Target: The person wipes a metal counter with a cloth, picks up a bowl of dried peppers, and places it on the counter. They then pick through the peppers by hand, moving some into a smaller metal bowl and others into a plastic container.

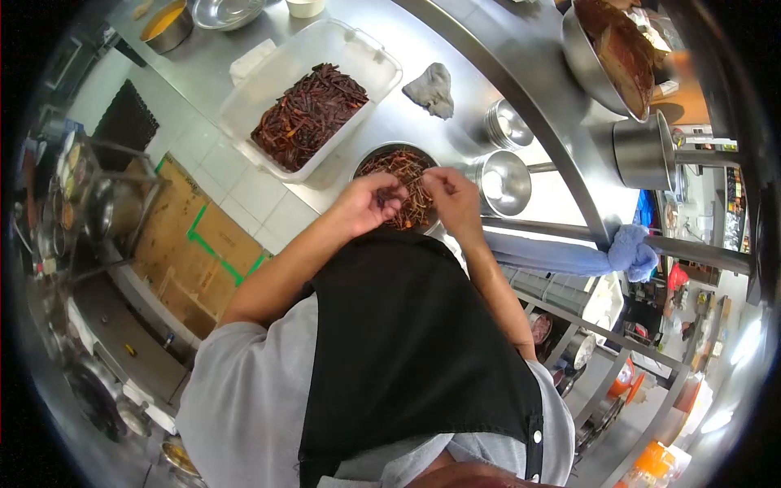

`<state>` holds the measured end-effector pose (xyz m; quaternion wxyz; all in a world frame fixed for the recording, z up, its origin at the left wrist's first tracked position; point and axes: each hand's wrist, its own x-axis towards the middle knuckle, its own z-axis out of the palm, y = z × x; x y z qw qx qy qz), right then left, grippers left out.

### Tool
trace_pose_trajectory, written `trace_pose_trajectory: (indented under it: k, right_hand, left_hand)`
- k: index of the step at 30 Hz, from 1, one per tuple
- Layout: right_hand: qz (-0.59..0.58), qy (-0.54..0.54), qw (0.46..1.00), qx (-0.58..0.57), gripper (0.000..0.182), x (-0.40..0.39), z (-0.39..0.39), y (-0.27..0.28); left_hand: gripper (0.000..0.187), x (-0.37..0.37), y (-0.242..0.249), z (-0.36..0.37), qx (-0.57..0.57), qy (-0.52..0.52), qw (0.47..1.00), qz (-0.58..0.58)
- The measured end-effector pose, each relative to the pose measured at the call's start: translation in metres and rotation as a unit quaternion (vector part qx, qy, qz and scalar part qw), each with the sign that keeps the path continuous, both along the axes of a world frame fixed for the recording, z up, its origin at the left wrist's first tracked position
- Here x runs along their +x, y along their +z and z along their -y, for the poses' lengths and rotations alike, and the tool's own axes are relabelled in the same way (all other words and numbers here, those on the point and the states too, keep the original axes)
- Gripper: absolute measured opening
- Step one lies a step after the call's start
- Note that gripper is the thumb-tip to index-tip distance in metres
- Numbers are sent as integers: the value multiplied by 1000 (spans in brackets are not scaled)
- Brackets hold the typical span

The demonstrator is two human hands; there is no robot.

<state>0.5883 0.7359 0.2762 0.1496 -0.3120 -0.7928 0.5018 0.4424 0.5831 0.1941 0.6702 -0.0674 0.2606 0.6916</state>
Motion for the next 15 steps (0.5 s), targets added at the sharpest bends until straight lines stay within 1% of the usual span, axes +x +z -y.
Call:
trace_pose_trajectory:
  k: [1, 2, 4, 6, 7, 8, 9, 10, 11, 13, 14, 15]
  right_hand:
    - [-2, -34, 999, 6, 15, 2, -6, 0]
    - [-28, -42, 999, 3, 18, 7, -13, -8]
    - [48, -27, 997, 63, 19, 17, -24, -31]
    - [123, 97, 977, 145, 19, 26, -29, -50]
    - [160, 159, 957, 185, 19, 29, -32, -58]
    - [171, 166, 947, 214, 19, 31, -34, -66]
    - [182, 172, 937, 244, 19, 30, -34, -73]
    - [194, 179, 925, 273, 20, 30, -34, -79]
    - [184, 157, 926, 291, 22, 23, -32, -73]
    - [165, 115, 924, 326, 26, 5, -25, -54]
    - [133, 127, 918, 351, 27, -3, -26, -57]
    - [103, 139, 911, 375, 27, -12, -29, -60]
  left_hand:
    - [12, -11, 14, 7, 6, 29, 999, -33]
    - [11, -24, 37, 15, 10, 58, 996, -66]
    - [13, -55, 84, 28, -31, 162, 970, -178]
    - [19, -99, 88, 38, -76, 182, 912, -358]
    - [20, -119, 87, 39, -148, 152, 857, -470]
    - [22, -135, 85, 40, -215, 120, 782, -572]
    - [22, -145, 81, 43, -234, 73, 695, -676]
    - [22, -153, 78, 46, -248, 25, 594, -764]
    - [22, -159, 75, 48, -258, -23, 481, -837]
    - [21, -168, 57, 45, -289, -48, 427, -856]
    - [20, -169, 52, 43, -303, -60, 399, -863]
    - [20, -166, 56, 42, -306, -44, 409, -858]
